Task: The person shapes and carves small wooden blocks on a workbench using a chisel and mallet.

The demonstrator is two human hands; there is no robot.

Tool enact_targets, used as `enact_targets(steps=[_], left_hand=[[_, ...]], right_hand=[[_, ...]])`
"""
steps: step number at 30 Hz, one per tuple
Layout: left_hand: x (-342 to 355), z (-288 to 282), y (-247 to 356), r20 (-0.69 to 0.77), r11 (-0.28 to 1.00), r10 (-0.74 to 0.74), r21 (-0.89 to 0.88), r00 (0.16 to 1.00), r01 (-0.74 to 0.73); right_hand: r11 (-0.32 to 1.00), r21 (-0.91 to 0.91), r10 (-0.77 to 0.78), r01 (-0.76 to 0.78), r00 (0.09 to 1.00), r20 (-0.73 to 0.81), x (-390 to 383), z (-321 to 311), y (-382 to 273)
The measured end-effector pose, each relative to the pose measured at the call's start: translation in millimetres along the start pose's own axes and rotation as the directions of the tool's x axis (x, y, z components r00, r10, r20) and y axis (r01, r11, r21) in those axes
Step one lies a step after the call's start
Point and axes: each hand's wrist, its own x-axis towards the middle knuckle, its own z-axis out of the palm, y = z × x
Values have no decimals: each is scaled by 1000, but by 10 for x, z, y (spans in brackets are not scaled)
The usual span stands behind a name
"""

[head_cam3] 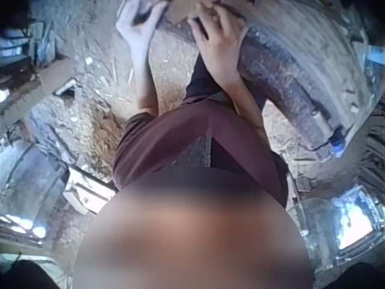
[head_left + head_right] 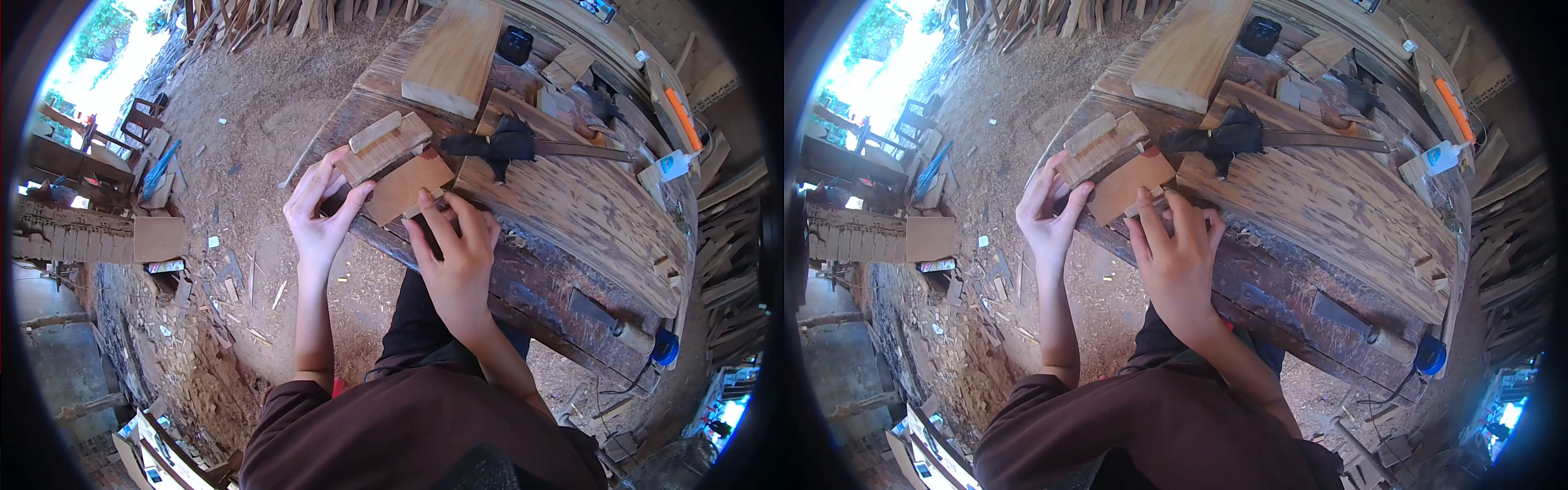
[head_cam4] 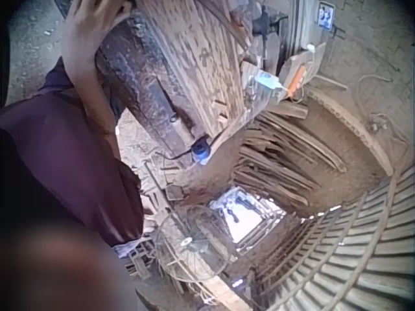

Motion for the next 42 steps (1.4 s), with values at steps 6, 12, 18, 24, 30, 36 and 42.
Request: enact_targets(steps=[6,12,18,24,30,36,42], left_hand=[[-16,-21,7,14,999,-46,-7,999,46],[-15,6,39,28,994,-100,-36,995,101],[-5,15,45,35,988,-65,-140,997,70],[-31,-11,106,63,958,-172,-222,983,182],[-112,-49,272,-72,982,99,165,992,-86],[-593,398,1218,387,972,213,-172,897,-157],[-847,851,1306,575,839,-147,-358,805,409]], right_hand=[[995,-88,-43,46,998,43,24,-25,-14],[994,-96,-51,54,998,33,17,-17,14],[997,-72,-39,38,999,-15,43,-22,-6],[965,258,76,-45,991,-110,28,-47,25],[812,562,256,-160,962,-96,-47,-462,90],[804,553,302,-220,951,-61,-274,-1105,165],[859,334,400,-388,916,36,-677,-1793,480]])
